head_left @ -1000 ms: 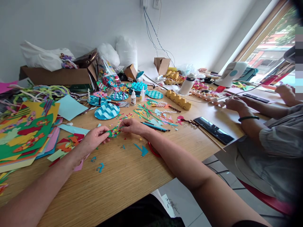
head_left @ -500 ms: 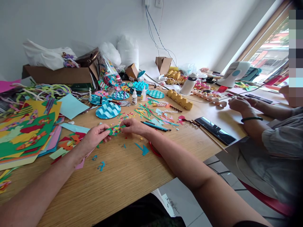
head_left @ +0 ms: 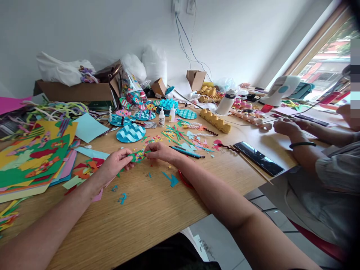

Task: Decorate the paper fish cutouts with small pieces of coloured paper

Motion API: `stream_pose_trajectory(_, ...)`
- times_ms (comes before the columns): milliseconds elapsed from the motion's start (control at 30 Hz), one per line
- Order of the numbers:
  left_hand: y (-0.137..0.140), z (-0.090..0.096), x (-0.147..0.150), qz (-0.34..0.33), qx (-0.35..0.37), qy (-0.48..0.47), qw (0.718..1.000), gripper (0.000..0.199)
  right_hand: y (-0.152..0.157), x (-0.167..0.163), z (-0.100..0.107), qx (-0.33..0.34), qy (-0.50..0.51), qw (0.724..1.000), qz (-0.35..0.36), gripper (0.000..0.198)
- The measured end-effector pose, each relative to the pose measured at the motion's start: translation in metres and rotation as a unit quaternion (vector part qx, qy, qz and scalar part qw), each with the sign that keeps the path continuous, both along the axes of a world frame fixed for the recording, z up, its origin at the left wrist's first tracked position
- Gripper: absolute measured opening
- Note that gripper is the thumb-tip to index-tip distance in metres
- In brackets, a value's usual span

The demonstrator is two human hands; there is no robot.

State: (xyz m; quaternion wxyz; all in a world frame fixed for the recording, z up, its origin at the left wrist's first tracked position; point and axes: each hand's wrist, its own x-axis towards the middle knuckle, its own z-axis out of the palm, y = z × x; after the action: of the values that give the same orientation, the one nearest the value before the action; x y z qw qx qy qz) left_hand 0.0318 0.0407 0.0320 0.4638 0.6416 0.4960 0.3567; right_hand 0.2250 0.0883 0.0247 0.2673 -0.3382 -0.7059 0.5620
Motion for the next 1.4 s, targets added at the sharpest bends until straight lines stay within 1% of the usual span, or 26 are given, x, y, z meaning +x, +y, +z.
stream_pose_trajectory(133, -0.001, 0.003, 0.001, 0.009, -0.010, -0.010, 1.000, 0.023, 0.000, -0.001, -0.001, -0.008, 0.011, 1.000, -0.010, 0.006)
stream_pose_trajectory(267, 0.002, 0.000, -0.001, 0.012, -0.021, -0.003, 1.000, 0.024, 0.000, -0.002, -0.001, -0.011, 0.019, 1.000, -0.023, 0.008)
stream_pose_trajectory(367, 0.005, -0.002, -0.004, 0.014, -0.017, 0.014, 1.000, 0.024, 0.001, -0.001, -0.003, 0.004, 0.007, 1.000, -0.028, 0.007)
stream_pose_trajectory(467, 0.006, -0.001, -0.005, 0.027, -0.005, 0.034, 0.999, 0.023, 0.002, -0.001, -0.004, 0.020, 0.004, 0.999, -0.040, 0.008)
stream_pose_trajectory(667, 0.010, 0.011, -0.010, 0.052, 0.019, 0.051, 0.997, 0.021, -0.002, -0.002, 0.002, 0.018, -0.002, 0.996, -0.082, 0.005)
stream_pose_trajectory(833, 0.020, 0.027, -0.031, 0.086, 0.045, 0.076, 0.992, 0.018, -0.004, -0.002, 0.005, 0.017, 0.003, 0.995, -0.103, 0.007)
stream_pose_trajectory(1000, 0.031, 0.041, -0.071, 0.160, 0.069, 0.108, 0.979, 0.013, -0.001, -0.002, -0.003, 0.030, -0.037, 0.995, -0.090, 0.007)
stream_pose_trajectory(1133, 0.040, 0.048, -0.119, 0.240, 0.069, 0.149, 0.957, 0.009, 0.004, -0.002, -0.013, 0.078, -0.083, 0.991, -0.077, 0.010)
stream_pose_trajectory(1233, 0.044, 0.056, -0.165, 0.310, 0.052, 0.189, 0.930, 0.012, 0.006, -0.002, -0.017, 0.112, -0.112, 0.985, -0.073, 0.011)
stream_pose_trajectory(1333, 0.042, 0.063, -0.213, 0.371, 0.036, 0.232, 0.899, 0.028, 0.006, -0.002, -0.015, 0.133, -0.127, 0.981, -0.065, 0.010)
stream_pose_trajectory(1400, 0.036, 0.065, -0.241, 0.397, 0.042, 0.264, 0.878, 0.032, 0.005, -0.002, -0.015, 0.139, -0.133, 0.979, -0.061, 0.011)
